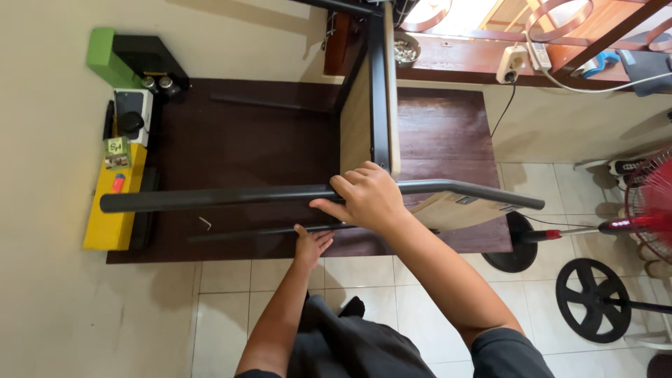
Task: The person assembles a chair by inserting and tightening bolts into the metal frame using an Allen key. They flip the chair to access different joints and continue securing the frame components.
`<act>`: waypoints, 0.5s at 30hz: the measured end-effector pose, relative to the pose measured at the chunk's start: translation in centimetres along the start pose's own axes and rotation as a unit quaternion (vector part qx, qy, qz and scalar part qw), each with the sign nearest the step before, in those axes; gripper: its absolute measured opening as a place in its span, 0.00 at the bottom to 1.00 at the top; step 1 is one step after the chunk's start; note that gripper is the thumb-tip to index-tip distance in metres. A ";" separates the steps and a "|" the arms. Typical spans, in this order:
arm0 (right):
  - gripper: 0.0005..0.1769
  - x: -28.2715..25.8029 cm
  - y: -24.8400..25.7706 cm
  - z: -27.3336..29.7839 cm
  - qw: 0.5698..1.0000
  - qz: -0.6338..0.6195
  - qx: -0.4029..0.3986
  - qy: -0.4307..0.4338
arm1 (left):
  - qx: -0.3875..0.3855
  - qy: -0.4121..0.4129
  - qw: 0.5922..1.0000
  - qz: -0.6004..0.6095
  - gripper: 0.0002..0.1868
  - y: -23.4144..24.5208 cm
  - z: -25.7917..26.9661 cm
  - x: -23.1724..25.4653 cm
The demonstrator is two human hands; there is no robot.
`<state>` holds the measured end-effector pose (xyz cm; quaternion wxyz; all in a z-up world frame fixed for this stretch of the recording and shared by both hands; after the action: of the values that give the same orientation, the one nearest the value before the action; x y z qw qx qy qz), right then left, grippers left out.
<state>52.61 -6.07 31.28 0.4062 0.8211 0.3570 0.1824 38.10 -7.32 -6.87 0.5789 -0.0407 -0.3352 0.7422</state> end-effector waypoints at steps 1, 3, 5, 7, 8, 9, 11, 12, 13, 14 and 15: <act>0.28 -0.1 -0.1 0.0 1.000 -0.001 -0.004 -0.002 | 0.004 0.000 1.000 0.008 0.57 0.2 0.0 0.2; 0.28 -0.2 -0.3 0.0 1.000 0.001 -0.006 -0.003 | 0.004 0.002 1.000 -0.006 0.57 0.5 0.2 0.5; 0.28 -0.3 -0.4 0.0 1.000 0.001 -0.006 -0.005 | 0.008 0.012 1.000 -0.020 0.58 0.7 0.3 1.0; 0.28 -0.4 -0.6 0.1 1.000 0.000 -0.007 -0.008 | 0.016 0.035 0.999 -0.031 0.59 0.7 0.3 1.2; 0.28 -0.6 -0.8 0.2 1.000 -0.001 -0.013 -0.010 | 0.033 0.048 0.998 -0.031 0.59 0.8 0.3 1.2; 0.29 -0.8 -1.0 0.2 1.000 -0.002 -0.017 -0.012 | 0.051 0.060 0.996 -0.033 0.58 0.9 0.3 1.4; 0.29 -1.3 -1.3 0.2 1.000 0.001 -0.019 -0.017 | 0.076 0.073 0.994 -0.040 0.54 1.0 0.3 1.6; 0.29 -1.6 -1.5 0.2 1.000 0.005 -0.017 -0.019 | 0.083 0.073 0.993 -0.045 0.52 0.9 0.2 1.7; 0.29 -1.7 -1.6 0.2 1.000 0.008 -0.015 -0.020 | 0.088 0.073 0.992 -0.049 0.49 0.9 0.2 1.8; 0.29 -1.8 -1.7 0.1 1.000 0.009 -0.015 -0.024 | 0.089 0.066 0.993 -0.040 0.47 1.0 0.2 1.8; 0.29 -2.0 -1.8 0.1 0.999 0.009 -0.016 -0.028 | 0.089 0.060 0.994 -0.031 0.46 1.0 0.2 1.7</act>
<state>50.54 -6.84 29.77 0.4275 0.8227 0.3347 0.1686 36.62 -6.00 -6.74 0.6220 -0.0233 -0.2334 0.7471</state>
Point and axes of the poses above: each hand's wrist, its own z-axis away from the middle knuckle, its own y-axis out of the back of the hand, x = y × z, the point moved 1 cm from there along -z, towards the middle knuckle, and after that the axes turned 14 degrees about y, right-handed, at the moved point
